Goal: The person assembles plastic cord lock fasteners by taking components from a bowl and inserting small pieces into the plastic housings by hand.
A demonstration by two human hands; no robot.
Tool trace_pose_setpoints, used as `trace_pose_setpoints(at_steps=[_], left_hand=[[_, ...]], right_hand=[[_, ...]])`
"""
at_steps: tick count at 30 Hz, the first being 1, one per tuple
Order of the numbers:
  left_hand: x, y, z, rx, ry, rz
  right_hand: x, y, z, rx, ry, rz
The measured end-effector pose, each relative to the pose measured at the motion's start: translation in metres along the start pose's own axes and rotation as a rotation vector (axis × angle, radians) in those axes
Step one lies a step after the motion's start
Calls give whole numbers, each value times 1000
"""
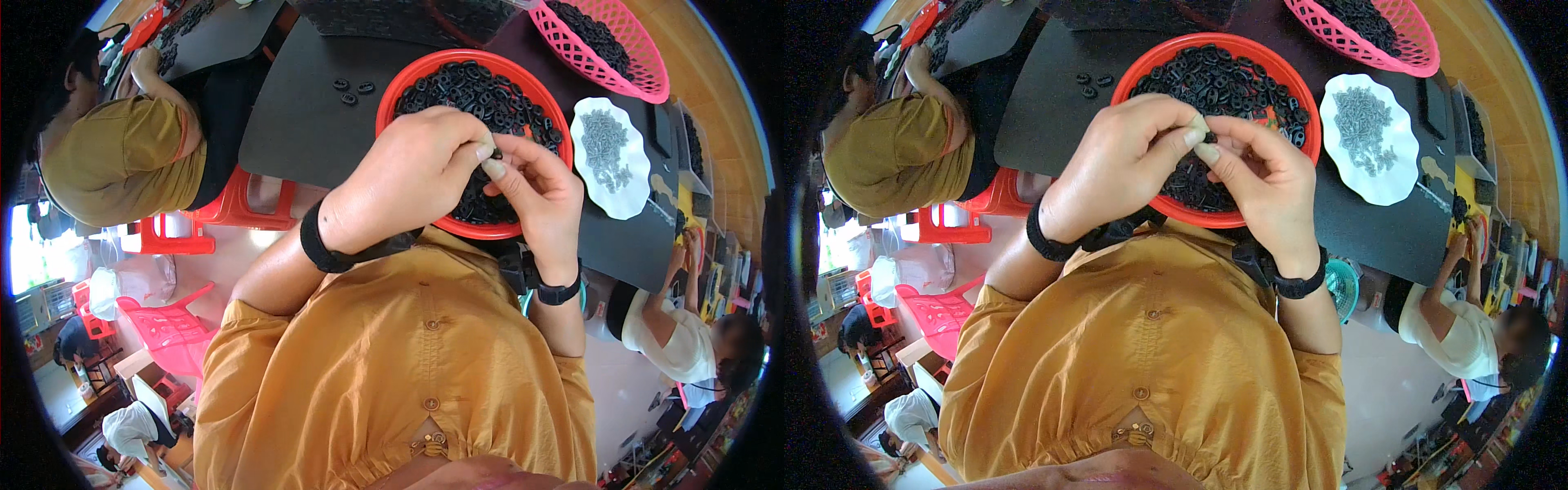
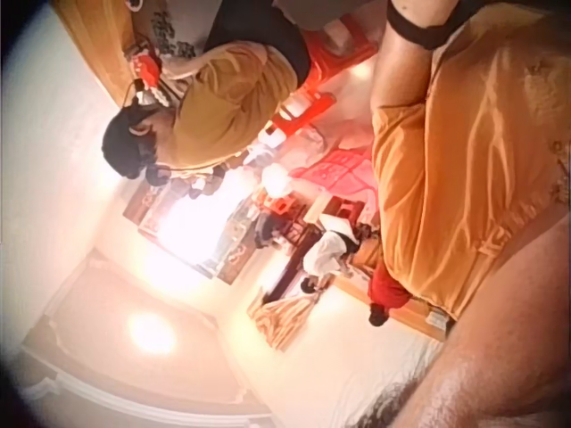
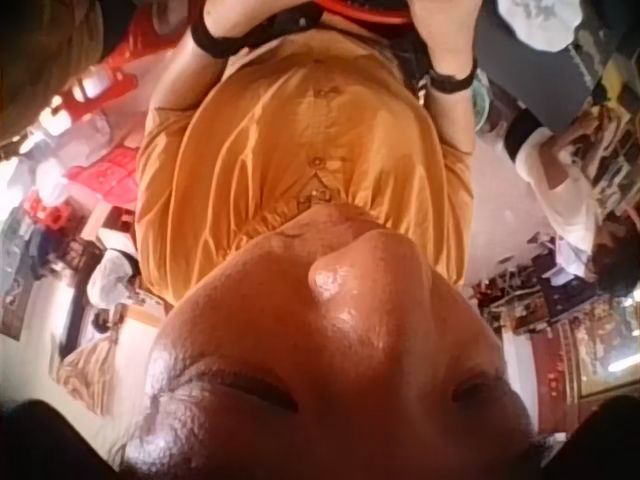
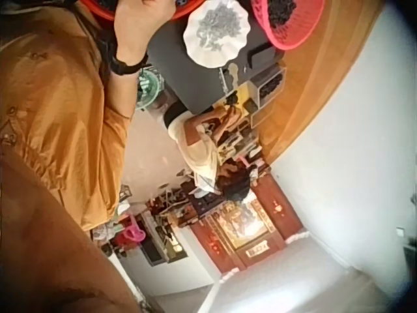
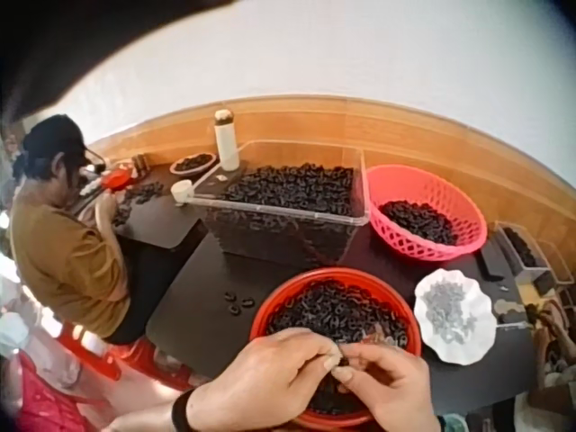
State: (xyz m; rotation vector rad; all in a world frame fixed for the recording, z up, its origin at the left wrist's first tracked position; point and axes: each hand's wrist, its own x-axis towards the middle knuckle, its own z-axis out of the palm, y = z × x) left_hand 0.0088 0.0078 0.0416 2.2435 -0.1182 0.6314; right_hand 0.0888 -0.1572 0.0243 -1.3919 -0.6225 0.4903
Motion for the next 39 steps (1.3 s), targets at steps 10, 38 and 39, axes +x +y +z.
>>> trace_pose_setpoints(at_steps=[10, 38, 39], left_hand=[[10, -26, -15, 174, -195, -26], [34, -37, 9, 354, -522, 148], [34, -40, 9, 366, -565, 151]], right_hand=[[10, -6, -16, 178, 85, 21], [7, 2, -24, 213, 111, 51], [7, 3, -25, 214, 108, 54]])
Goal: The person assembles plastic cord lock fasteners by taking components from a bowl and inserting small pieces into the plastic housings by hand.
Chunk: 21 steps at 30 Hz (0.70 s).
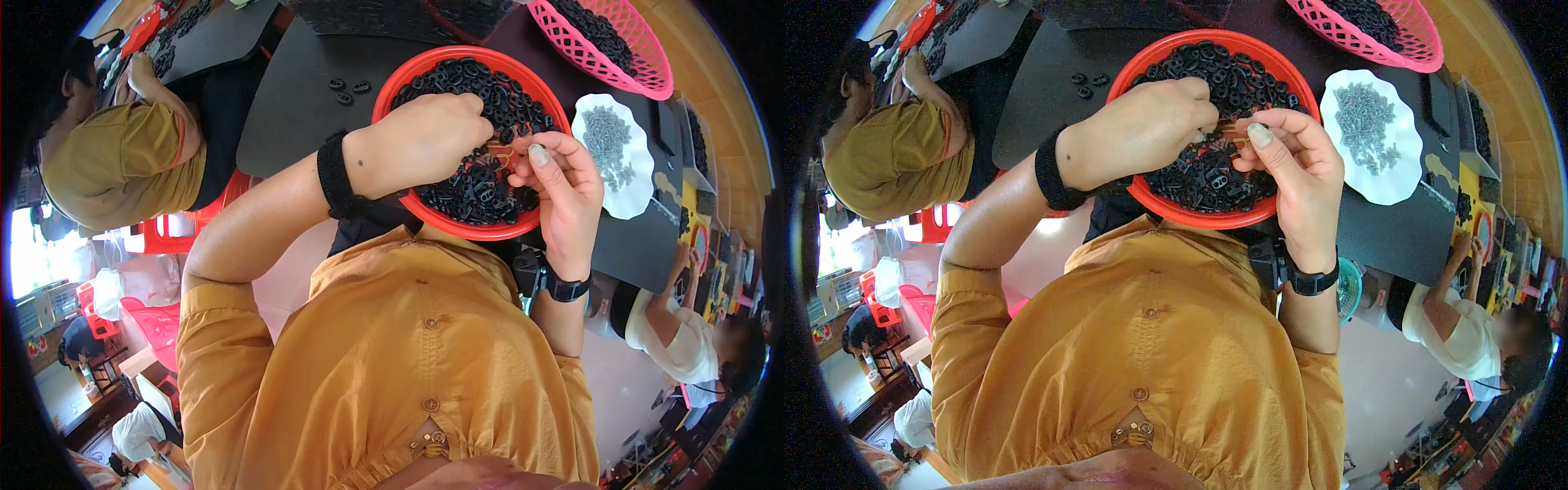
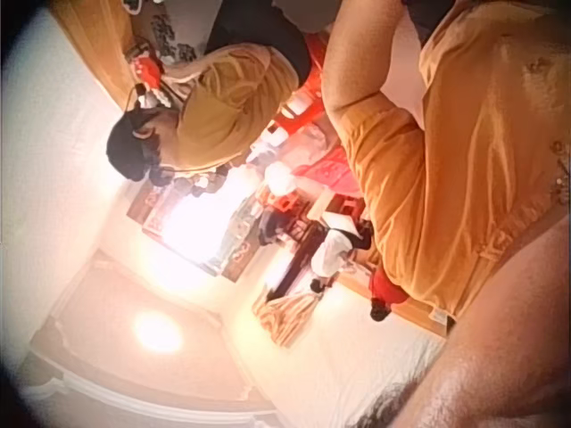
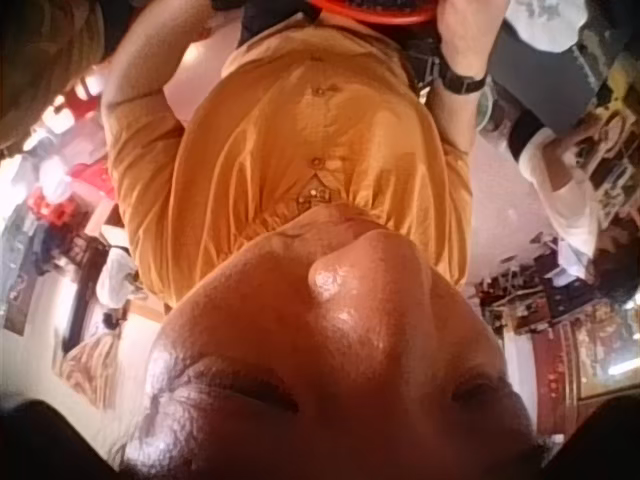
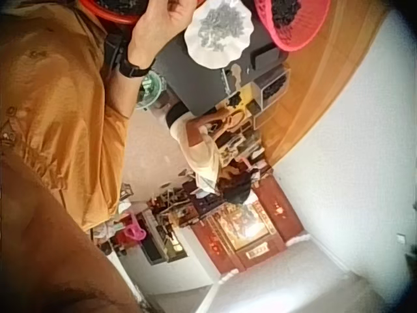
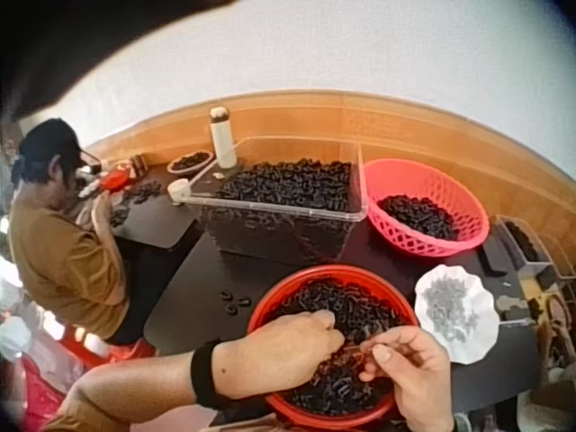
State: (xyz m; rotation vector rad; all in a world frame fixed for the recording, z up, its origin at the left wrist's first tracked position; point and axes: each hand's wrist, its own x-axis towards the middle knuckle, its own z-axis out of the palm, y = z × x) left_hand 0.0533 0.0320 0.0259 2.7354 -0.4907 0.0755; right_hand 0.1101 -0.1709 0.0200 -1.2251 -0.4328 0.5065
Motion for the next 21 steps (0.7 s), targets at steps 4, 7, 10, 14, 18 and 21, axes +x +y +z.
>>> trace_pose_setpoints(at_steps=[4, 7, 10, 14, 18, 21], left_hand=[[-2, -1, -2, 8, 37, -3], [-3, 18, -16, -858, 32, -474], [-6, 20, -7, -1552, 246, -435], [-9, 35, 7, -1803, 287, -432], [-14, 38, 10, -1865, 332, -396], [-19, 37, 1, -1767, 246, -389]], right_hand=[[-1, 0, 0, 2, -6, -5], [-6, -4, 5, 49, -43, 21], [-9, -2, 14, 87, -116, 7], [-4, 0, 19, 187, -162, -56], [-2, -1, 17, 281, -207, -26], [0, -1, 14, 322, -210, 5]])
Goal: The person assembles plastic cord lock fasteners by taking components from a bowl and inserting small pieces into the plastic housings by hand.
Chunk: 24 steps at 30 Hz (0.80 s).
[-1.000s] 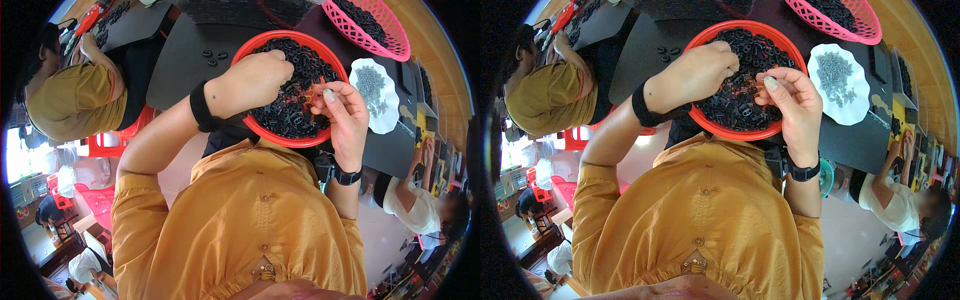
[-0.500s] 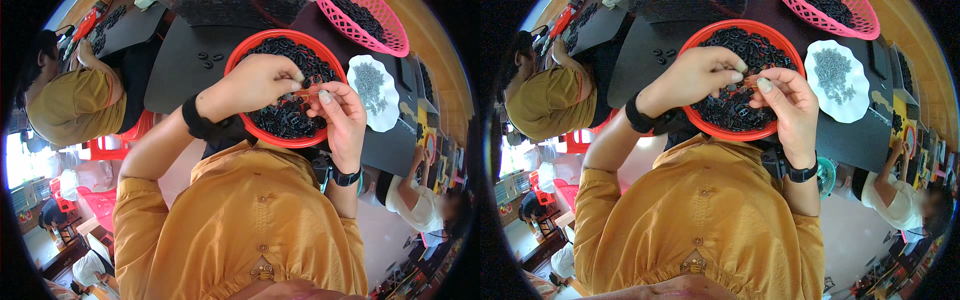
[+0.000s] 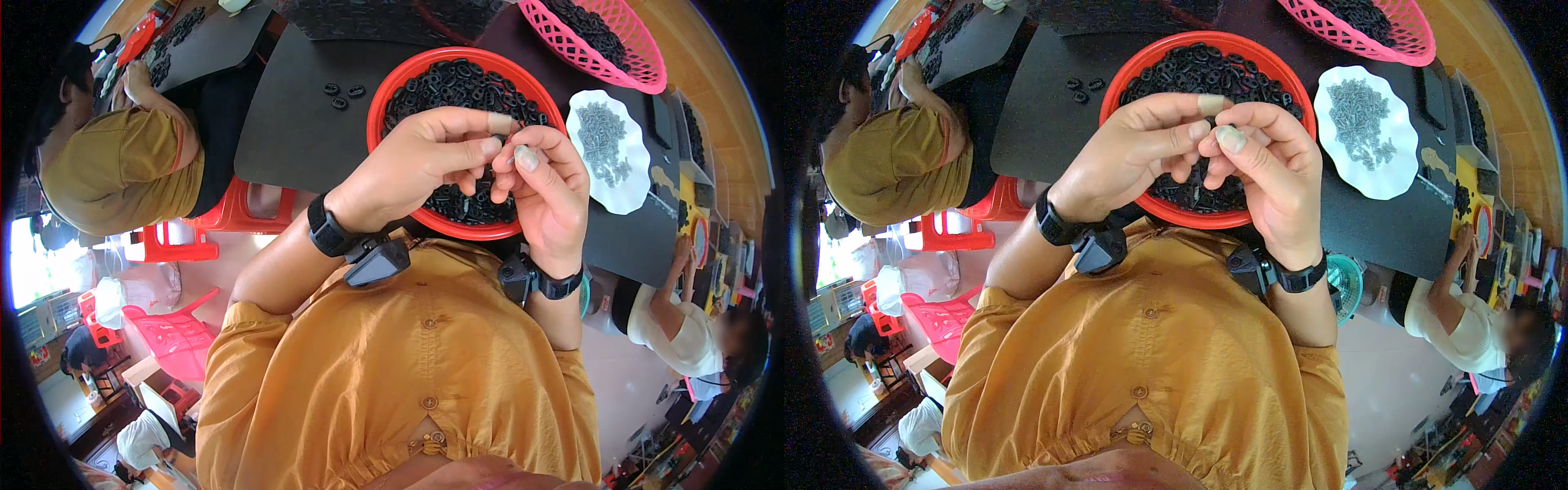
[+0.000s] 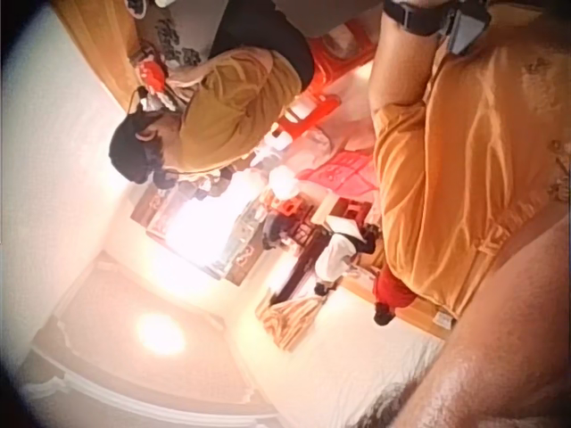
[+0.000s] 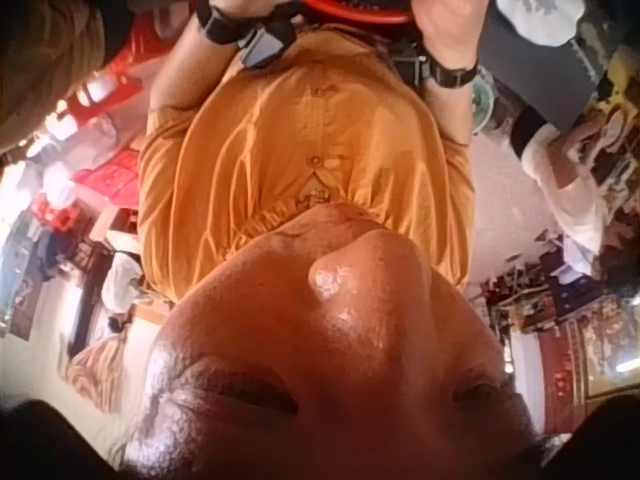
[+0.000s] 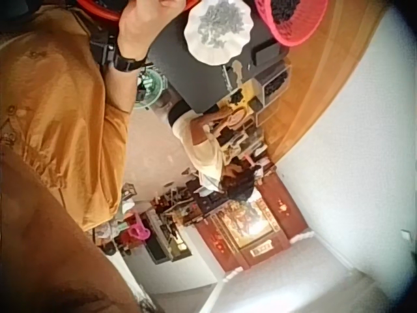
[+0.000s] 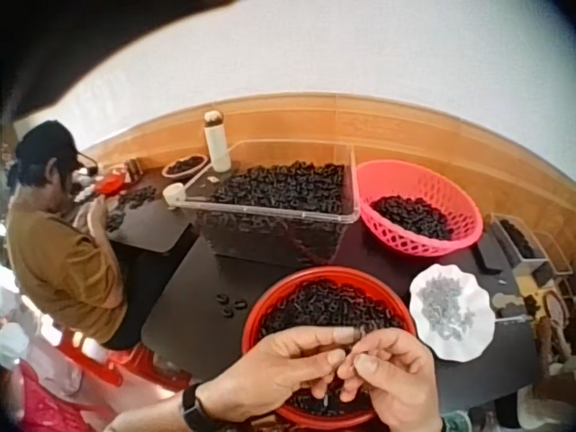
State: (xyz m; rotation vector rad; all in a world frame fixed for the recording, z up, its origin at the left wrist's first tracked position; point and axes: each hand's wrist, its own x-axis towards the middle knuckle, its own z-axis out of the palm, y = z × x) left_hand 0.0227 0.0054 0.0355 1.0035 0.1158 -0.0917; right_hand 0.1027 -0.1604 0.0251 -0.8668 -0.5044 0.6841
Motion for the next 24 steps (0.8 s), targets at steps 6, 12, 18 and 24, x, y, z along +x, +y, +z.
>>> trace_pose_setpoints(at_steps=[6, 12, 18, 24], left_hand=[[-9, -4, -6, 144, 72, 16], [-19, -4, -3, 311, 166, 131], [-23, -10, 3, 280, 255, 173], [-24, -17, 7, 290, 301, 340]], right_hand=[[2, -4, -2, -73, 52, 26], [1, -12, 6, -363, 155, -21], [2, -13, 21, -473, 156, -56], [2, -11, 19, -539, 143, -80]])
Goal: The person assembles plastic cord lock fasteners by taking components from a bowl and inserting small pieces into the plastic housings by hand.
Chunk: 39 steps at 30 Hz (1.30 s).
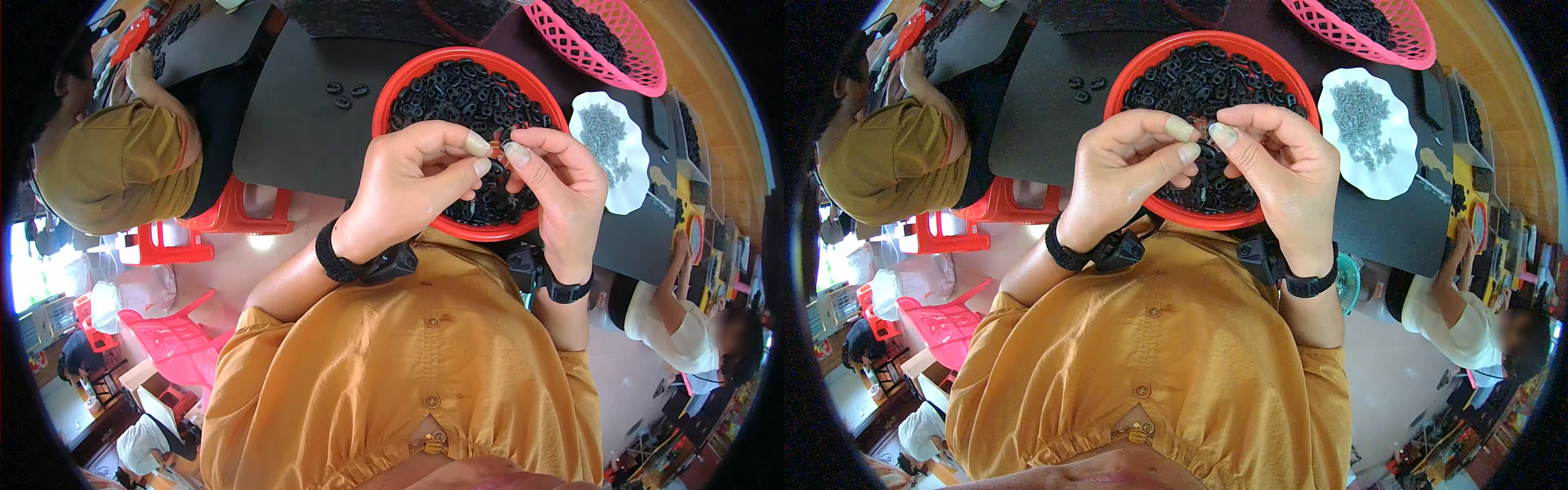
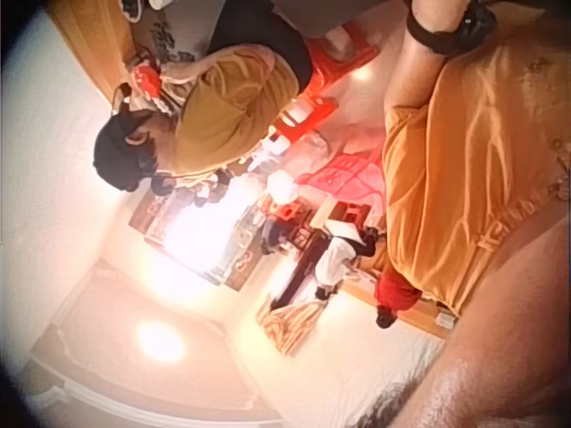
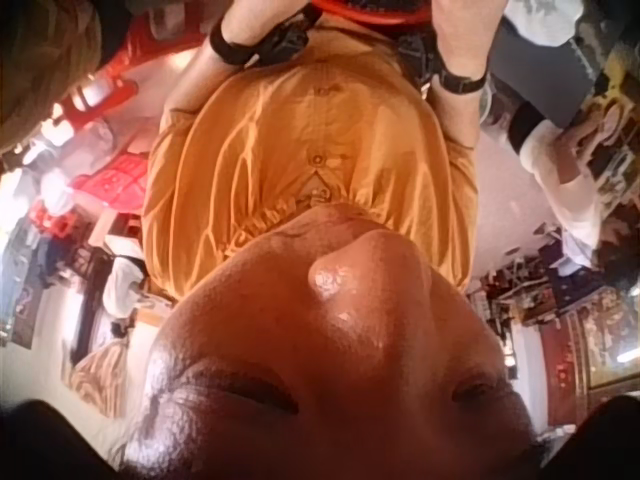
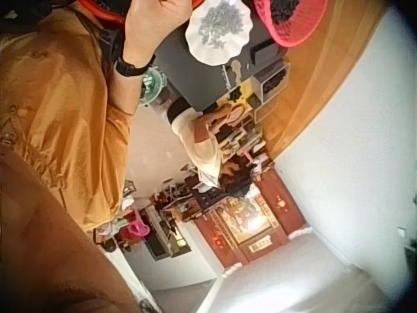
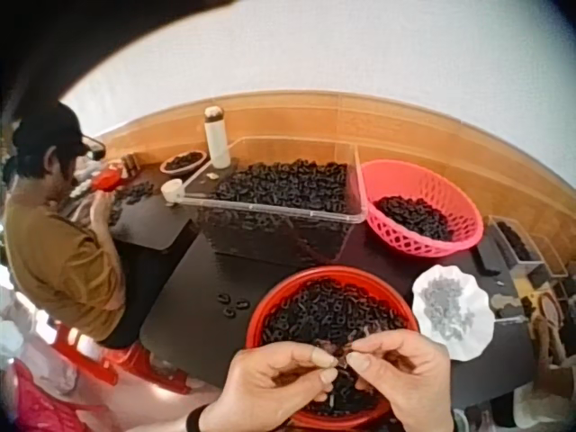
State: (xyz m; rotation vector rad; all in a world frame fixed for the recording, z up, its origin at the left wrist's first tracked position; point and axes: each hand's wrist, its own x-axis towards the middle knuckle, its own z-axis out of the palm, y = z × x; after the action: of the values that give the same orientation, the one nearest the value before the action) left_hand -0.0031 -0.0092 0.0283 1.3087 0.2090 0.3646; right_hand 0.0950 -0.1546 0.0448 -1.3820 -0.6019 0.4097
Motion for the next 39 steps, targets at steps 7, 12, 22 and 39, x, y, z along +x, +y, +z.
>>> trace_pose_setpoints(at_steps=[7, 12, 22, 39], left_hand=[[-2, -2, -4, 65, -8, 51], [-3, -3, -5, 80, 4, 77], [-1, -2, -8, 28, 79, 105], [0, 6, -13, 82, 27, 89]], right_hand=[[-1, -2, 5, -36, -1, 33], [0, 1, 6, -46, -37, 36], [-2, -1, 15, -91, -21, 40], [0, 2, 18, -496, -82, -332]])
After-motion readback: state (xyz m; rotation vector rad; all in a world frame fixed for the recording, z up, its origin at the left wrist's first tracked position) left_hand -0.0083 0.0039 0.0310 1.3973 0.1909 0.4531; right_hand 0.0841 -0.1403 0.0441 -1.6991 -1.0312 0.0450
